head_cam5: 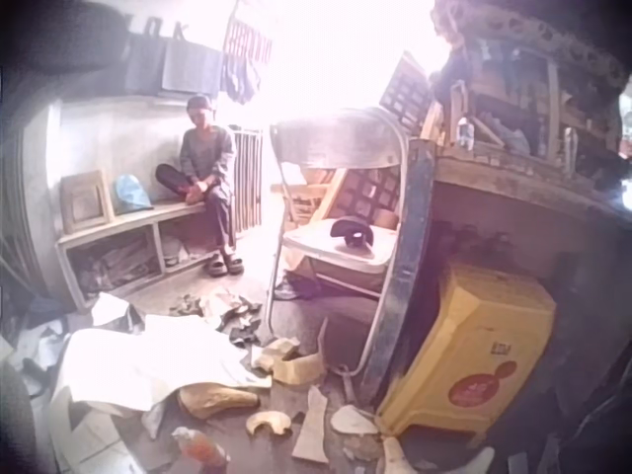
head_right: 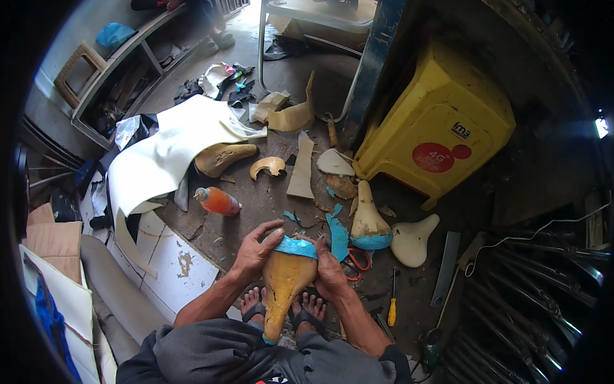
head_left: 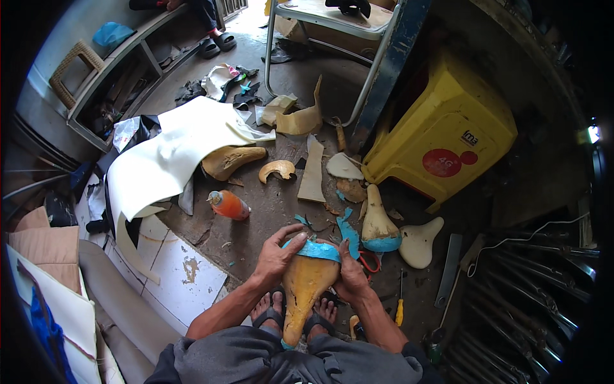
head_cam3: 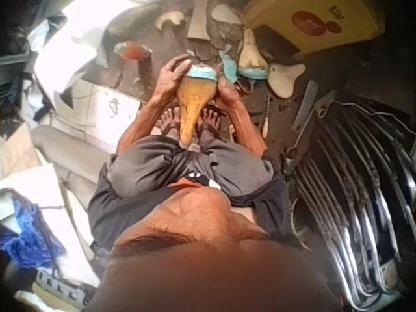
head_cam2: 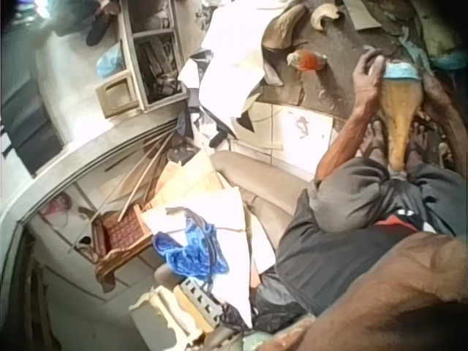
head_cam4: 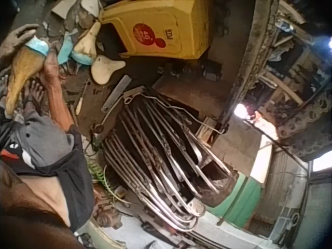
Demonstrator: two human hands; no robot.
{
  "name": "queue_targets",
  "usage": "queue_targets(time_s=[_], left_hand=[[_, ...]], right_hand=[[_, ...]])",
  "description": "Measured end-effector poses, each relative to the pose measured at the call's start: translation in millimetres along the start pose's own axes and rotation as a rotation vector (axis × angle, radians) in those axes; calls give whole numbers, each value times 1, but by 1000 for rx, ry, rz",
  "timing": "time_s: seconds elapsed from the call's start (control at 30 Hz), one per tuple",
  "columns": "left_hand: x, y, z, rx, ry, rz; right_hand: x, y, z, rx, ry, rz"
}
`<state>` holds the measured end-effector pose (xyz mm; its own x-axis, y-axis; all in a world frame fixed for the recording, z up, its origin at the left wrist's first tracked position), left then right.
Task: The person applies adhesive from a bottle to a bicycle seat frame and carefully wraps and secures a new blue cover over the foam, using shears to trim the excess material.
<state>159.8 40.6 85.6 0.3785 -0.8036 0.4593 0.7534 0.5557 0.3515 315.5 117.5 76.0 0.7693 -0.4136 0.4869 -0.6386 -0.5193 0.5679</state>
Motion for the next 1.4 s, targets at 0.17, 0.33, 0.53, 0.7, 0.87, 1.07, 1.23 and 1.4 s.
queue_targets(time_s=[0.17,0.33,0.53,0.7,0.87,1.07,1.23,1.4], left_hand=[[-9,-11,-13,275,45,68],[-4,-14,-23,335,-68,-2],[0,-13,-12,334,-88,-75],[-2,-23,-18,398,-26,-19],[-3,-30,-30,455,23,19],[-4,-45,-37,694,-8,50],[3,-46,-19,842,9,-26],[6,-50,-21,841,2,-55]], right_hand=[[-7,-4,10,-174,19,-36],[-7,-6,10,-168,-5,-29],[-2,-3,13,-351,75,-44],[-3,6,7,-301,27,-44],[-4,5,8,-206,-15,-46],[-8,-19,5,263,-38,97],[-7,-128,52,1540,80,599],[9,-147,76,1844,47,700]])
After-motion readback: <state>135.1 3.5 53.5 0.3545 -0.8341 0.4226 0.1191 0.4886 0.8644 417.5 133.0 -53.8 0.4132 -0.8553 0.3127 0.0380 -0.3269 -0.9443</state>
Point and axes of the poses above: each hand's wrist, its own x-axis away from the middle knuckle, its own y-axis out of the palm, z = x × y, the point moved 4 cm from there along -x, towards the middle knuckle, and after that the axes turned 7 degrees about x, right-handed, at the moved point
